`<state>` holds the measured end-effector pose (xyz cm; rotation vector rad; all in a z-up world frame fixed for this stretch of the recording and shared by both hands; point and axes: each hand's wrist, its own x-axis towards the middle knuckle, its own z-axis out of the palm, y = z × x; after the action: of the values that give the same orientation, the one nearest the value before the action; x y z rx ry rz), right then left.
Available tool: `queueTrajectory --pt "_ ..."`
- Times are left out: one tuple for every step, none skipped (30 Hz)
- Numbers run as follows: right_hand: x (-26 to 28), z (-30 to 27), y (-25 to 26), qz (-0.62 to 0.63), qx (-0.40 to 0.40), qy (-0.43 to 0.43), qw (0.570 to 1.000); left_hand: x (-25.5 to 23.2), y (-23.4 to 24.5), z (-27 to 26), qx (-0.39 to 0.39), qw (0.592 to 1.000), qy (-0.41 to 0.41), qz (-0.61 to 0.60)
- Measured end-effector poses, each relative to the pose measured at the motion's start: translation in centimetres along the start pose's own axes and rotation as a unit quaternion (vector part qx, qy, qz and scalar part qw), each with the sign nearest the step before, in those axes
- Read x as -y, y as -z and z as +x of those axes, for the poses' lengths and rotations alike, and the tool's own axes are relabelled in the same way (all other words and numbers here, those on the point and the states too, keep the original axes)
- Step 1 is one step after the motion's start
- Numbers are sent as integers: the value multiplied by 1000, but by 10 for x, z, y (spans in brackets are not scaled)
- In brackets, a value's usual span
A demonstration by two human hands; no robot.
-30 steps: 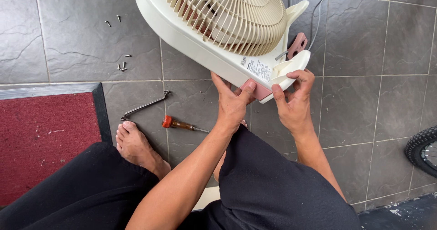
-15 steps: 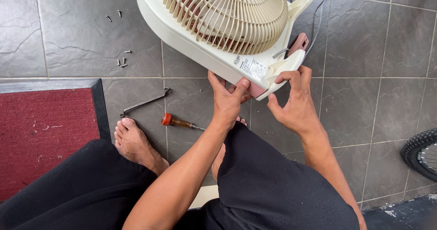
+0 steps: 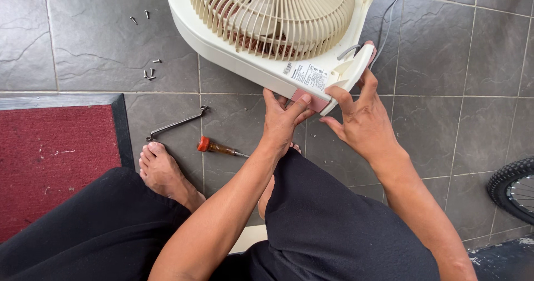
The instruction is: The person assembles a disassembled electric fan on the floor. They connect wires, attach the fan blades to the motor shaft using a wrench, and secure the front grill to the fan housing.
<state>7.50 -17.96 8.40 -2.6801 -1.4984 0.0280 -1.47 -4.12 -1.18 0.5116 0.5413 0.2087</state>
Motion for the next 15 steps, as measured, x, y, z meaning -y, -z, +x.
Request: queueTrajectory --pt "0 -2 -5 16 -10 -10 1000 -2 -1 0 -1 1000 6 -5" --pt "2 -1 -12 33 -22 -19 999 -6 -2 0 -14 1000 8 5" --pt "4 0 -22 59 -45 -25 997 -8 -6 1 -27 999 10 15" --pt "7 -3 -31 82 -66 -34 994 -8 -11 1 -38 999 15 23" --pt "7 -6 -39 105 -88 -43 990 -7 -15 3 -41 999 12 32" --pt "8 -10 -45 108 -95 -44 989 -8 -18 4 -45 998 8 41" --pt "11 -14 -52 112 -102 -45 987 -9 -20 5 -49 998 4 51" --pt "13 -16 -58 118 -110 -43 986 -10 -21 4 -58 997 5 54" --pt "14 -16 -62 121 -107 -42 986 -12 -22 4 -67 996 5 57" --pt "14 -18 -65 123 -104 -44 986 -13 -23 5 -73 995 9 62" --pt "13 -19 -68 124 -102 -47 986 -15 -22 6 -86 994 17 68" --pt "11 -22 -69 125 -105 -47 985 -14 -24 6 -97 992 27 72" --pt "10 -24 -71 127 -108 -47 985 -14 -27 6 -108 990 38 76" --pt "10 -22 -73 130 -113 -43 984 -15 -28 6 -118 988 45 94" --pt "11 -22 -73 130 -111 -47 984 -17 -29 5 -127 984 52 113"
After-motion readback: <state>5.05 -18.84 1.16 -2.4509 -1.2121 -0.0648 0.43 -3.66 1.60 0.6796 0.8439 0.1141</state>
